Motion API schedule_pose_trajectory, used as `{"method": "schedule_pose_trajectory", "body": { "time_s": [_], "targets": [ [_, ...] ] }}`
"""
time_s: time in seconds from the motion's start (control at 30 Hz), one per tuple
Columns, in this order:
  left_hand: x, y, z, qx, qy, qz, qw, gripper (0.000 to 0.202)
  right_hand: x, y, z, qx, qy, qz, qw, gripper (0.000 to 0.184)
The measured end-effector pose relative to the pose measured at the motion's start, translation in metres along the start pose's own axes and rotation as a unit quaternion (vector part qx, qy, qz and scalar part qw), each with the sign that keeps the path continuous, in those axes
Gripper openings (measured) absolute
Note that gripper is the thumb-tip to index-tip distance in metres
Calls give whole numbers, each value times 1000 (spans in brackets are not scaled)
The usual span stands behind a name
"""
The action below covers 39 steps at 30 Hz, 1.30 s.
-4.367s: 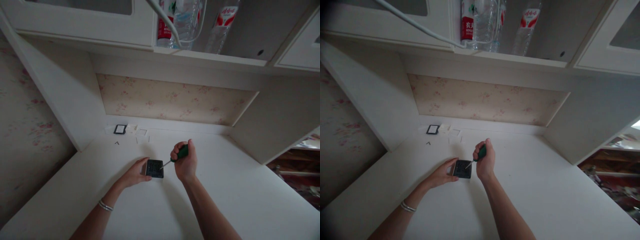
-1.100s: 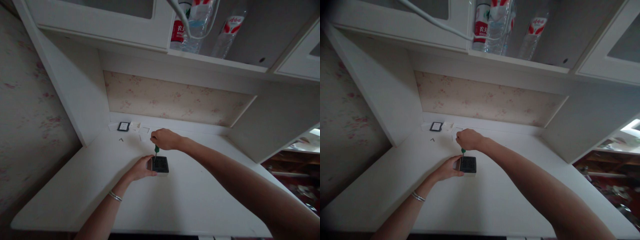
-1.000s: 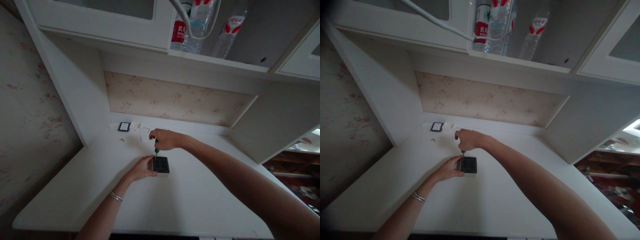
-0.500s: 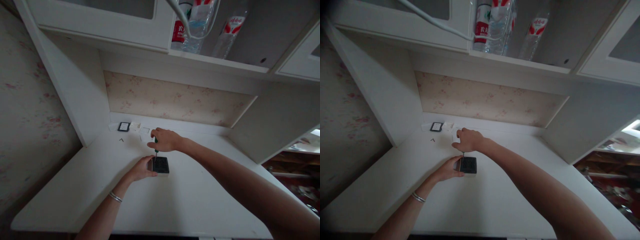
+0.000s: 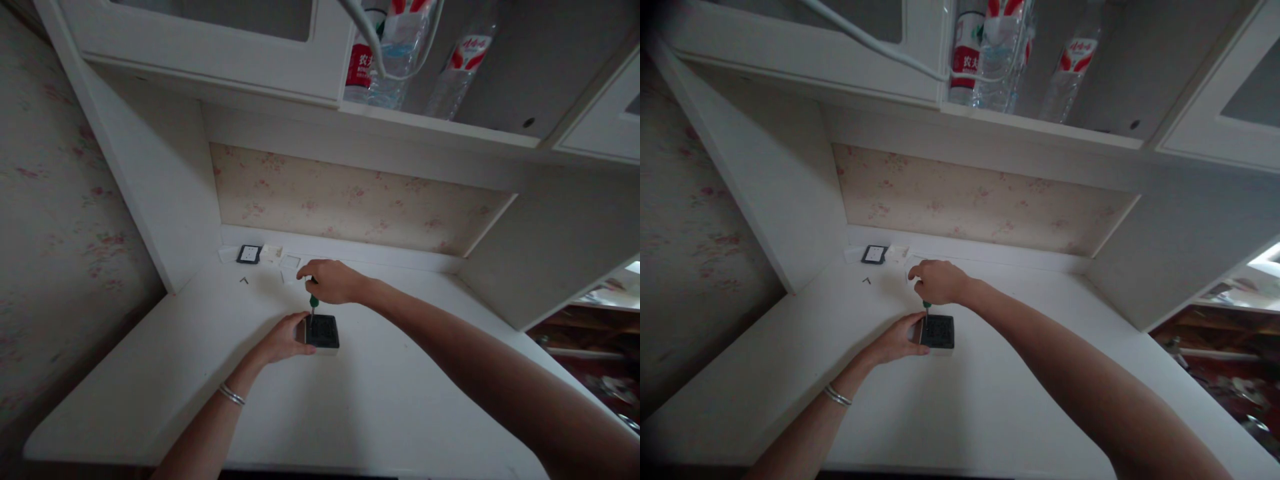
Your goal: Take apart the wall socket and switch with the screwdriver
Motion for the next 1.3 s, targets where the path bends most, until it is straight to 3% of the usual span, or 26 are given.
{"method": "schedule_pose_trajectory", "body": {
  "time_s": [0.1, 0.23, 0.37, 0.43, 0.6, 0.7, 0.77, 0.83, 0.93, 1.03, 1.1, 1.23, 1.3],
  "targets": [
    [0, 0, -1, 6, 1, 6, 1000, 89, 1, 1, -2, 1, -18, 21, 1000, 48],
    [0, 2, -1, 4, 6, 11, 1000, 89, 0, 0, -2, -66, -13, -37, 997, 37],
    [0, 4, -1, 6, 3, 14, 1000, 87, -1, 1, -2, -1, -5, -12, 1000, 35],
    [1, 4, -1, 7, -1, 20, 1000, 87, -1, 1, -1, 18, -14, 16, 1000, 44],
    [0, 2, 0, 2, -4, 2, 1000, 88, 0, 1, 1, -37, -9, -12, 999, 39],
    [0, 0, 1, 6, -2, -8, 1000, 89, 4, 0, 2, 11, -32, -7, 999, 30],
    [0, 0, 1, 7, -4, -5, 1000, 88, 7, 0, 2, 36, -64, 25, 997, 41],
    [0, 2, 1, 4, -8, -3, 1000, 86, 11, 0, 3, 11, -79, 22, 997, 48],
    [1, 4, 1, 1, -6, -1, 1000, 86, 14, -1, 3, -29, -81, -28, 996, 35],
    [1, 5, 1, -3, -5, -3, 1000, 86, 15, -1, 3, 29, -96, -14, 995, 32],
    [1, 6, 0, -5, -6, -10, 1000, 85, 15, 0, 4, 51, -107, 5, 993, 45],
    [1, 8, 1, -12, -9, -18, 1000, 83, 12, 3, 6, -10, -105, -25, 994, 37],
    [0, 6, 1, -10, -7, -14, 1000, 83, 11, 4, 6, 18, -88, -20, 996, 34]
  ]
}}
Point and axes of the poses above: each hand's wrist, its own z-axis towards the middle knuckle, its own x-axis out of the back of the hand, y = z × x, the point moved 1 cm from there along z, towards the middle knuckle, and after that the axes turned 2 degrees about -y, right-handed, at the moved point
